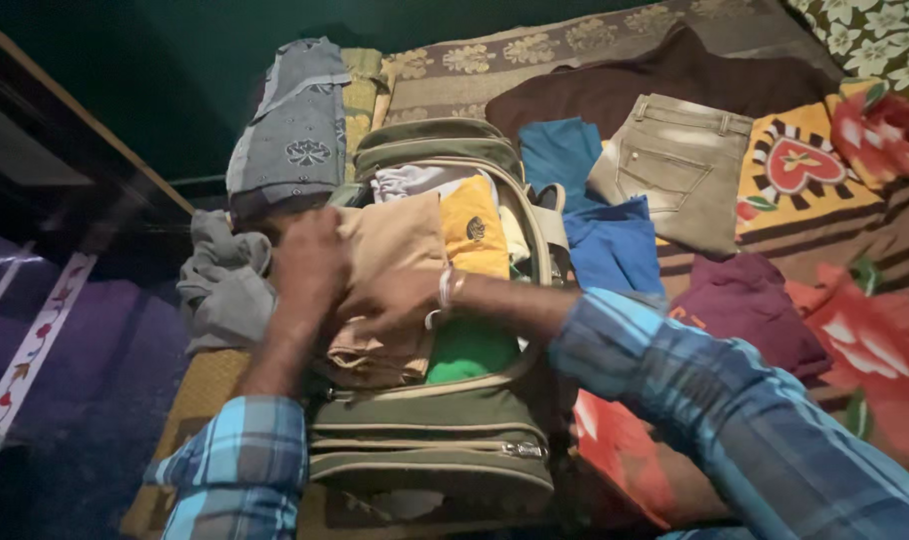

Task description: The person folds and packs clothing items, such as shirts and pants, into a suitcase on a bed by hand.

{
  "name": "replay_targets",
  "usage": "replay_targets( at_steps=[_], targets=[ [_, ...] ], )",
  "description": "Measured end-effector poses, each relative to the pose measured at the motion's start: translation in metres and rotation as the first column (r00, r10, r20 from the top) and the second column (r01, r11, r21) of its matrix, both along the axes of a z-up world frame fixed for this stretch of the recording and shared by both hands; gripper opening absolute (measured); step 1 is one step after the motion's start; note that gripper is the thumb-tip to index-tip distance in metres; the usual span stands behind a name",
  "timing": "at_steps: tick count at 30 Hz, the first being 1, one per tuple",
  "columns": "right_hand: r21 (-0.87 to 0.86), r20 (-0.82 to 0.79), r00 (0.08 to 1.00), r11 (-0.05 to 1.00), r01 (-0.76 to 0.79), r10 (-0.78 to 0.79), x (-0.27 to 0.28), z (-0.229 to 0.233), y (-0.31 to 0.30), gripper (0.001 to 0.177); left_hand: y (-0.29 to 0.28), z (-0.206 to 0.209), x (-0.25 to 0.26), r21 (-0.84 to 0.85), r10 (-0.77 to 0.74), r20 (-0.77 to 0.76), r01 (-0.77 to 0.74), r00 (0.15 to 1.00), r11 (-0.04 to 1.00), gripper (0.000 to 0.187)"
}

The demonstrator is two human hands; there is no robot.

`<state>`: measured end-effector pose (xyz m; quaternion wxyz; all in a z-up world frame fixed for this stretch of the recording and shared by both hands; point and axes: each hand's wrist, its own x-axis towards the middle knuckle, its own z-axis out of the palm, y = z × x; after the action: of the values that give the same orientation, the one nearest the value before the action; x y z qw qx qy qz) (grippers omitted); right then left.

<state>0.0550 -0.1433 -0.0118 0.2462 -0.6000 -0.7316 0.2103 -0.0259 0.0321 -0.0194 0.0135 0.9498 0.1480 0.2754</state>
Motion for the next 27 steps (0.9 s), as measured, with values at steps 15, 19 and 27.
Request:
replay_targets(
  at_steps=[15, 19, 27],
  targets=[
    [0.2, 0.236, 0.725, 0.762, 0.616, -0.647, 0.102, -0.056, -0.1, 0.1, -0.071, 0.003, 0.04, -0.293, -0.123, -0.646, -0.096, 0.753, 0.951, 0.117],
    [0.17, 0.238, 0.725, 0.763, 0.624, -0.646, 0.098, -0.054, -0.104, 0.1, -0.053, -0.059, 0.046, -0.26, -0.178, -0.401, 0.074, 0.898, 0.963, 0.124],
    [0.593, 0.459, 0.618, 0.738, 0.321, -0.638, 0.112, -0.047, -0.11, 0.048, -0.075, 0.01, 0.053, -0.397, -0.176, -0.573, -0.083, 0.8, 0.914, 0.124]
  ],
)
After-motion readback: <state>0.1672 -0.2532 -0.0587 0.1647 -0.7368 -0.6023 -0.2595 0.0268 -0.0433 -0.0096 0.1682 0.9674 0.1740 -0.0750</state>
